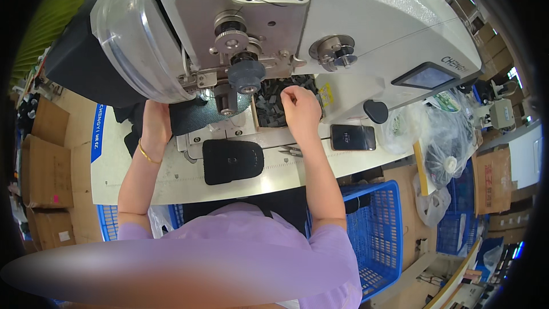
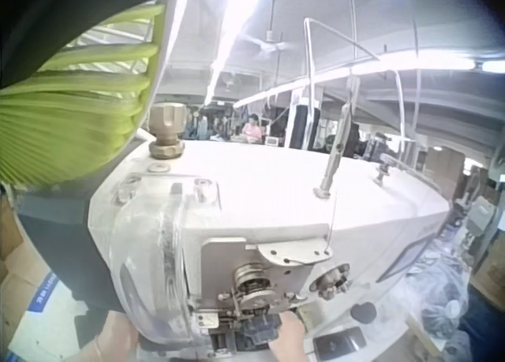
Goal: The person stitches together components of a shoe upper using an industrial sewing machine.
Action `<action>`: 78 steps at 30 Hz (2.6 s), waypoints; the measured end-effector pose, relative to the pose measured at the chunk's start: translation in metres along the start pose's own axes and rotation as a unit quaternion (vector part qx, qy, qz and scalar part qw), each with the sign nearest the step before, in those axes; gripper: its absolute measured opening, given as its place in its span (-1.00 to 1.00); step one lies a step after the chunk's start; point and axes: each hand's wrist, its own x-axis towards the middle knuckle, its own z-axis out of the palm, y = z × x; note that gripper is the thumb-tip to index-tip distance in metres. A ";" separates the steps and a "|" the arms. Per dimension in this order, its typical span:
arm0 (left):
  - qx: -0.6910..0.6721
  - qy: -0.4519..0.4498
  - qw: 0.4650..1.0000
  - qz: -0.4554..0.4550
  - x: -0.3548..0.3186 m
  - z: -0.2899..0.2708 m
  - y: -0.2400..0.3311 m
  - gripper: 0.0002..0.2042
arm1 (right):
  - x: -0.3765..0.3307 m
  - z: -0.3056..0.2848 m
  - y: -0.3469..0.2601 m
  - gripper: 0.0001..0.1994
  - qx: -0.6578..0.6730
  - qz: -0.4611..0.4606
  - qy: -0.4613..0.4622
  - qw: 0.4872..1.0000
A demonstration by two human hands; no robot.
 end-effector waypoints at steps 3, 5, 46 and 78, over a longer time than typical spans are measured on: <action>0.106 -0.122 0.986 -0.026 -0.022 0.026 0.017 -0.79 | 0.010 0.001 0.013 -0.86 -0.170 -0.074 -0.091 0.978; 0.083 -0.137 0.987 -0.013 -0.013 0.013 0.015 -0.78 | 0.013 0.008 0.014 -0.87 -0.201 -0.069 -0.108 0.971; 0.603 -0.254 0.727 0.208 -0.091 -0.038 -0.064 -0.56 | -0.099 0.031 -0.008 -0.89 0.326 0.270 -0.433 0.796; 0.174 -0.245 0.943 -0.142 -0.079 0.001 0.007 -0.79 | -0.074 -0.002 -0.076 -0.77 0.348 0.154 -0.272 0.884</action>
